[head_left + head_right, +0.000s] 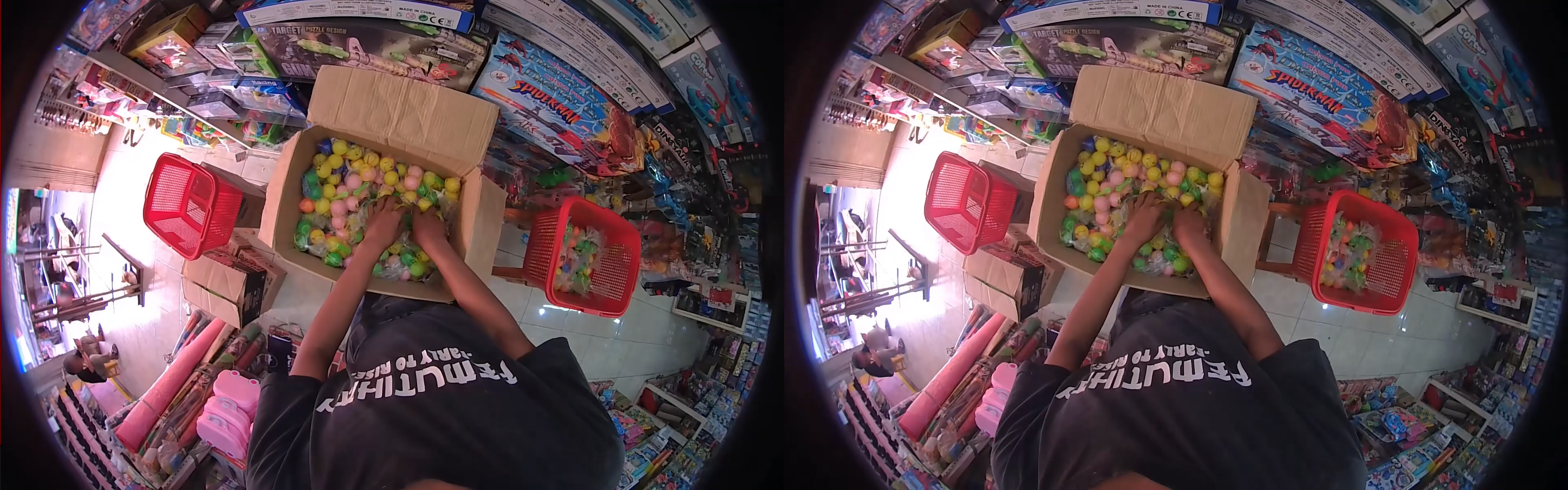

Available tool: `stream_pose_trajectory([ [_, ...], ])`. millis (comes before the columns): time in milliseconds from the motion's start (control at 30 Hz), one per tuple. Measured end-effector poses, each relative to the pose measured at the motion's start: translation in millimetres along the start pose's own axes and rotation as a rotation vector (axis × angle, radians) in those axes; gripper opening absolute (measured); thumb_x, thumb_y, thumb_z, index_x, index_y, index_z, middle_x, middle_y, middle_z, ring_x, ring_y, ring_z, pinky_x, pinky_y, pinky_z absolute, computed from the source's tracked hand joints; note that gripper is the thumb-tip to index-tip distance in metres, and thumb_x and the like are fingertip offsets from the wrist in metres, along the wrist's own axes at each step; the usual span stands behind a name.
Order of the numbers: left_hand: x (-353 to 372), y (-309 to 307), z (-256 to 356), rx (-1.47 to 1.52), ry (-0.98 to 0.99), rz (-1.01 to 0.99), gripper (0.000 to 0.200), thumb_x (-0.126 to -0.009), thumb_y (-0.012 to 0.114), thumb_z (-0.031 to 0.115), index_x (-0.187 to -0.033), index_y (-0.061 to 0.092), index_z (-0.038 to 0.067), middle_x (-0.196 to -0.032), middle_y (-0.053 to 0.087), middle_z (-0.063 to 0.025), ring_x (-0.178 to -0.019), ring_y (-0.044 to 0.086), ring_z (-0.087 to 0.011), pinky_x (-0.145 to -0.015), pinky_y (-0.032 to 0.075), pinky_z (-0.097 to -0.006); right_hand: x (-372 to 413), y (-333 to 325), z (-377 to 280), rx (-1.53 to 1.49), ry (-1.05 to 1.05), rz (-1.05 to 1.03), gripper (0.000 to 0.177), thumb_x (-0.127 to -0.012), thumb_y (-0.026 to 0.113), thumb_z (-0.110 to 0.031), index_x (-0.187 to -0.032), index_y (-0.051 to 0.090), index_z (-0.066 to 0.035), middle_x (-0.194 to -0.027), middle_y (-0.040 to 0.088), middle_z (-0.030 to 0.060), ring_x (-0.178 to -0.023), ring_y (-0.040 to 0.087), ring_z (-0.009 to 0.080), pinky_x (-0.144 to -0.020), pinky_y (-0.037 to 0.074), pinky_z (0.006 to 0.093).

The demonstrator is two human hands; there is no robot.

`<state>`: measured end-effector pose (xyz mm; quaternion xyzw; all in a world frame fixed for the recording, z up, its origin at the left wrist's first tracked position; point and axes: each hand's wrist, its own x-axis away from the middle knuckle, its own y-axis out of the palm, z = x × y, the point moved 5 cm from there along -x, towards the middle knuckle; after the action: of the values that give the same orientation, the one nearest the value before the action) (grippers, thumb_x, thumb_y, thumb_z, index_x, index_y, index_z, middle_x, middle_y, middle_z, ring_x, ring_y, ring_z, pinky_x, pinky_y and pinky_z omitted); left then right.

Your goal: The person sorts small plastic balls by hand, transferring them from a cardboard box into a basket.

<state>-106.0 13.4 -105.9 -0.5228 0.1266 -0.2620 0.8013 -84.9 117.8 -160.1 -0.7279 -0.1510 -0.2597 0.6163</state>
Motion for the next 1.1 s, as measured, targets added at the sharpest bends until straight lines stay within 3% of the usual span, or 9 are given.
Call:
stream_pose_trajectory([
  [300, 2.4, -4.4, 0.6, 0.047, -0.015, -0.022, 0.034, -0.068, 0.062, 0.015, -0.102, 0.057, 0.014, -0.113, 0.045, -0.0051, -0.112, 0.036, -0.0245, -0.092, 0.028, -0.0432, 6.2, -19.1, 1.7, -0.095, -0.016, -0.12, 0.071, -0.065, 0.069, -0.028, -0.119, 0.031, -0.004, -0.107, 0.049, 0.0248, -0.09, 0.057, 0.0343, -0.074, 0.049, 0.0401],
  [500, 7.7, -11.8, -5.9, 0.239, 0.071, 0.174, 0.032, -0.069, 0.06, 0.01, -0.101, 0.056, 0.012, -0.105, 0.049, -0.0077, -0.107, 0.042, -0.0272, -0.09, 0.032, -0.0424, 9.3, -36.2, 17.0, -0.264, -0.097, -0.103, 0.068, -0.067, 0.063, -0.033, -0.115, 0.031, 0.003, -0.096, 0.057, 0.0258, -0.09, 0.058, 0.0352, -0.077, 0.047, 0.0409],
  [600, 10.1, -41.2, 4.2, 0.25, 0.118, 0.333, 0.027, -0.073, 0.057, 0.009, -0.1, 0.056, 0.009, -0.095, 0.053, -0.0109, -0.093, 0.051, -0.0294, -0.08, 0.041, -0.039, 12.0, -43.8, 32.3, -0.389, -0.139, -0.08, 0.066, -0.07, 0.057, -0.042, -0.112, 0.035, 0.004, -0.095, 0.056, 0.0267, -0.089, 0.057, 0.036, -0.076, 0.045, 0.0409],
  [667, 10.5, -49.1, 2.9, 0.571, -0.064, 0.28, 0.023, -0.077, 0.057, 0.011, -0.098, 0.054, 0.003, -0.088, 0.055, -0.0165, -0.081, 0.055, -0.0309, -0.067, 0.045, -0.0352, 18.2, -57.4, 33.4, -0.514, -0.234, 0.032, 0.059, -0.072, 0.059, -0.037, -0.111, 0.037, 0.001, -0.09, 0.058, 0.0215, -0.087, 0.058, 0.0312, -0.073, 0.045, 0.0379],
  [767, 10.6, -37.8, -6.1, 0.514, -0.088, 0.283, 0.025, -0.085, 0.051, 0.019, -0.102, 0.053, 0.001, -0.09, 0.057, -0.0148, -0.064, 0.058, -0.0278, -0.056, 0.045, -0.0343, 41.9, -85.1, 24.6, -0.752, -0.294, -0.025, 0.051, -0.074, 0.061, -0.029, -0.11, 0.038, -0.002, -0.086, 0.057, 0.0141, -0.085, 0.058, 0.0217, -0.069, 0.045, 0.0327],
  [800, 11.8, -41.4, -2.8, 0.515, -0.086, 0.28, 0.025, -0.085, 0.051, 0.019, -0.102, 0.053, 0.001, -0.09, 0.057, -0.0148, -0.064, 0.058, -0.0278, -0.056, 0.045, -0.0343, 41.9, -82.9, 22.7, -0.754, -0.291, -0.023, 0.051, -0.074, 0.061, -0.029, -0.11, 0.038, -0.002, -0.086, 0.057, 0.0141, -0.085, 0.058, 0.0217, -0.069, 0.045, 0.0327],
  [867, 18.3, -24.2, -3.4, 1.044, -0.41, -0.04, 0.039, -0.087, 0.048, 0.028, -0.112, 0.048, -0.001, -0.103, 0.056, -0.0181, -0.083, 0.059, -0.0257, -0.068, 0.045, -0.0333, 44.0, -80.8, 14.3, -1.045, -0.379, -0.011, 0.047, -0.076, 0.062, -0.023, -0.111, 0.037, -0.004, -0.087, 0.057, 0.0094, -0.082, 0.058, 0.015, -0.066, 0.045, 0.0287],
  [1000, 16.3, 8.3, -22.0, 1.094, -0.421, 0.156, 0.054, -0.087, 0.046, 0.035, -0.122, 0.038, -0.006, -0.113, 0.052, -0.0215, -0.102, 0.052, -0.0246, -0.083, 0.04, -0.0322, 45.1, -66.2, 8.3, -0.892, -0.307, -0.092, 0.044, -0.077, 0.062, -0.025, -0.108, 0.04, -0.005, -0.086, 0.057, 0.0082, -0.079, 0.058, 0.0126, -0.064, 0.045, 0.0274],
  [1100, 12.6, -2.9, -21.2, 0.921, -0.383, 0.069, 0.062, -0.086, 0.049, 0.037, -0.124, 0.033, -0.009, -0.12, 0.046, -0.0233, -0.113, 0.045, -0.0266, -0.092, 0.034, -0.032, 40.0, -54.6, 8.6, -1.179, -0.306, -0.152, 0.037, -0.074, 0.063, -0.022, -0.102, 0.048, -0.003, -0.085, 0.059, 0.0105, -0.079, 0.06, 0.0183, -0.065, 0.047, 0.0312],
])
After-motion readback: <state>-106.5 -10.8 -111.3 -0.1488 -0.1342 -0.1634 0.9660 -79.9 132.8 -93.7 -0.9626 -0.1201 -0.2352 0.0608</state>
